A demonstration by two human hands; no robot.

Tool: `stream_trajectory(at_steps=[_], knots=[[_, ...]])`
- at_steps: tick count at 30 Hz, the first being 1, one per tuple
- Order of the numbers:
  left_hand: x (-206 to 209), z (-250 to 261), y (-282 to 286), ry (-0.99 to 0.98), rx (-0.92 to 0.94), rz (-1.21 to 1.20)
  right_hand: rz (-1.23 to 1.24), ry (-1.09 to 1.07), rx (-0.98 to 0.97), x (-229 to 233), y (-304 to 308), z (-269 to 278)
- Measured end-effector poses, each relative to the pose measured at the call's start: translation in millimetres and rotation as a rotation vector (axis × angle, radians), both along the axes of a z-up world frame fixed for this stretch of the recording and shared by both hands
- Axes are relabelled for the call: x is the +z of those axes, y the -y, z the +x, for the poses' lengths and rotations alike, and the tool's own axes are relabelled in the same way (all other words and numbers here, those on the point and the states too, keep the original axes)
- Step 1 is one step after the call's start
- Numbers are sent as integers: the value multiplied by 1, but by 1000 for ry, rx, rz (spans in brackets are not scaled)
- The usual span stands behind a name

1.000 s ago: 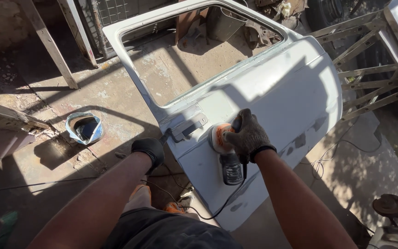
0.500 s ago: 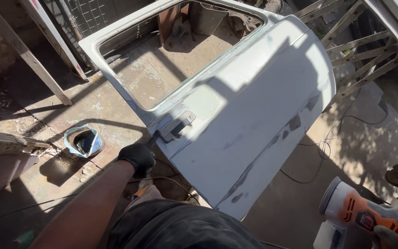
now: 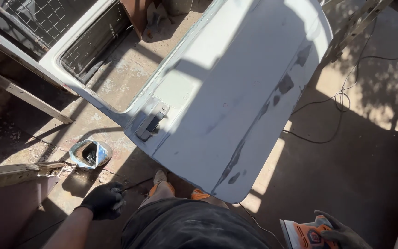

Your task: The person uses an orbital sander to smooth the surface of a white car door. They repeatedly sand different areas and pause to wipe the surface with a cloth to check the finish.

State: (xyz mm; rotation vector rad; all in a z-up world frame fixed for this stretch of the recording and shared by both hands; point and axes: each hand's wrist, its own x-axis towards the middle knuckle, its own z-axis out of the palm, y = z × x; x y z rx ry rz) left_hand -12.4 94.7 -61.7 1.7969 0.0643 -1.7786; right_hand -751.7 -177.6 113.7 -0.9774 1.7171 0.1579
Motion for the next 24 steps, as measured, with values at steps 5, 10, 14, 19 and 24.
stream_trajectory(at_steps=[5,10,14,19,24], knots=[[-75,34,-107,-153,76,95,266,118,-71,-66,21,47],[6,12,-86,321,-276,361,180,176,-315,-89,21,41],[39,-26,-31,150,111,199,115,96,-202,-109,13,18],[51,-53,33,144,212,-228,153,-305,97,-76,-7,32],[72,-74,138,126,295,-217,160,-406,87,-91,-41,2]])
